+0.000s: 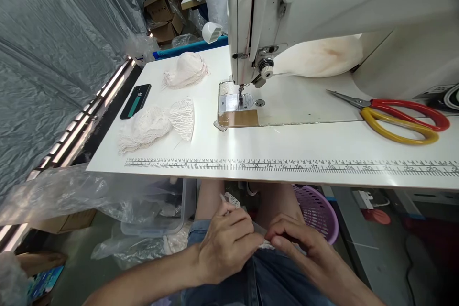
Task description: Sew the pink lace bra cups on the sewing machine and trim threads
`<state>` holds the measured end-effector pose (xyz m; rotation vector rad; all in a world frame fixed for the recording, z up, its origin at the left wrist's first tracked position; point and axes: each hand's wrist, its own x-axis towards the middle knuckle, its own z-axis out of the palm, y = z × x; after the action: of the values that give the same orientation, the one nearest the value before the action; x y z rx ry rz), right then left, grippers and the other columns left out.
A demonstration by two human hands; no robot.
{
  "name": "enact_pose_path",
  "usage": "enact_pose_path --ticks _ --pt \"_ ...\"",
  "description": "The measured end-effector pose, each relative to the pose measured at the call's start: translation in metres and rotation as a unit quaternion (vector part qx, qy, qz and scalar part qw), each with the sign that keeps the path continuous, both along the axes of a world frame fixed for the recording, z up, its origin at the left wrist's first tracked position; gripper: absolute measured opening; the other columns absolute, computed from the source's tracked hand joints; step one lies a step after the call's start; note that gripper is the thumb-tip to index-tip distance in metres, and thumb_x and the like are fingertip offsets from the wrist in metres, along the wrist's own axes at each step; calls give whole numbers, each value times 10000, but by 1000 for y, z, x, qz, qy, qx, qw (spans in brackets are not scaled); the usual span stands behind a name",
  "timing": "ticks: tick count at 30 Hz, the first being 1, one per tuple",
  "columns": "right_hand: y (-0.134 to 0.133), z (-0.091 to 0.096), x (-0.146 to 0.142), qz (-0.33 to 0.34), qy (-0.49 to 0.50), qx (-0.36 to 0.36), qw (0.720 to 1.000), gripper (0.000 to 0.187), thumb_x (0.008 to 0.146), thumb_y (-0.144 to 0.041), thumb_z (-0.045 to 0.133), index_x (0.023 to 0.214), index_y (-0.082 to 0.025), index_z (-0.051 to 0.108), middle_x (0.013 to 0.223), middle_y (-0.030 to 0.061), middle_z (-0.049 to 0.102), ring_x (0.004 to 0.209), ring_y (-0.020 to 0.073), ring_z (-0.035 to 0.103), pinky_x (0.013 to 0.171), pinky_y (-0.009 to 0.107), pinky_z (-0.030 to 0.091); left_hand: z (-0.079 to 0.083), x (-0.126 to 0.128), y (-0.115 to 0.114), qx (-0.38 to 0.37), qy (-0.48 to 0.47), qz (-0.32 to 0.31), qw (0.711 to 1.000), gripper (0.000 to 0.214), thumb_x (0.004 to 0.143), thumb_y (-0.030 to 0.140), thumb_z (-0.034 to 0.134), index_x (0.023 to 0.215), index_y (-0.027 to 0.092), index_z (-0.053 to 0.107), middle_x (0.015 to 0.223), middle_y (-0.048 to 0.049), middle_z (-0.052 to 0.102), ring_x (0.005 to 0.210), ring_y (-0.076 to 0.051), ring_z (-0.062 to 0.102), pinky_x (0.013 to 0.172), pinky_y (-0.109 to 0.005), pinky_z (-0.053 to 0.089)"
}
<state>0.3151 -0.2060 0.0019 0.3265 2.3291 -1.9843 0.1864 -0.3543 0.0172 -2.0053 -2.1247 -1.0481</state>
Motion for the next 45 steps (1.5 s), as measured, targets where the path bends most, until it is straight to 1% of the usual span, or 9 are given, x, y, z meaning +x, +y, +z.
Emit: enact_pose_path --ticks 12,16,21,24,25,28,31,37,45 --pt "4 -2 6 -9 25 97 995 204 957 -312 402 786 -223 468 760 -5 507 695 136 503 619 243 393 -7 0 0 -8 38 15 999 127 850 56 510 874 120 618 628 0 568 710 -122 523 699 -295 321" --pt "37 -23 30 -4 5 190 982 220 956 -323 356 799 -232 480 746 16 543 677 157 539 610 263 440 -3 -2 2 -72 -96 42 992 147 858 120 520 775 135 641 635 -3 575 680 -120 510 704 -294 323" --pt "76 -62 66 -89 -19 429 899 392 902 -411 348 717 -214 632 807 171 658 761 333 617 655 473 458 5 -9 13 -250 -433 106 860 133 773 260 661 701 150 679 679 8 608 682 -113 538 663 -234 360" --pt "56 -49 53 -50 -21 370 927 344 881 -470 456 1087 -240 609 1062 124 648 993 294 594 809 408 472 8 -9 18 -284 -528 105 794 170 743 296 669 731 128 687 663 3 597 637 -107 506 573 -205 339" --pt "44 -39 42 -20 -40 258 965 364 893 -449 459 1177 -240 551 1110 105 624 1036 255 573 834 350 467 8 -8 18 -290 -544 107 780 195 736 312 671 734 118 683 639 6 582 611 -101 484 552 -201 324" --pt "15 -11 8 38 -71 -27 996 324 863 -494 496 953 -201 604 869 41 627 793 182 574 683 251 465 9 -6 16 -289 -589 116 746 296 752 393 641 735 98 655 607 11 532 574 -85 423 526 -197 289" --pt "4 1 -11 19 -99 -159 982 362 802 -520 573 692 -175 549 640 -27 484 606 115 435 561 212 379 9 -7 12 -264 -632 125 718 389 775 483 594 746 96 623 630 10 497 589 -83 395 536 -200 275" --pt "7 -4 -10 1 -126 -160 979 378 726 -510 661 639 -172 516 611 -43 390 600 107 335 535 219 294 6 -8 8 -246 -677 108 686 498 711 600 613 700 103 575 632 15 449 617 -91 376 566 -212 271" --pt "6 -3 -12 8 -118 -123 985 377 752 -514 638 634 -183 501 611 -46 390 598 112 348 546 223 305 9 -12 7 -253 -640 107 717 440 751 546 598 727 108 631 656 4 499 640 -103 417 577 -212 304"
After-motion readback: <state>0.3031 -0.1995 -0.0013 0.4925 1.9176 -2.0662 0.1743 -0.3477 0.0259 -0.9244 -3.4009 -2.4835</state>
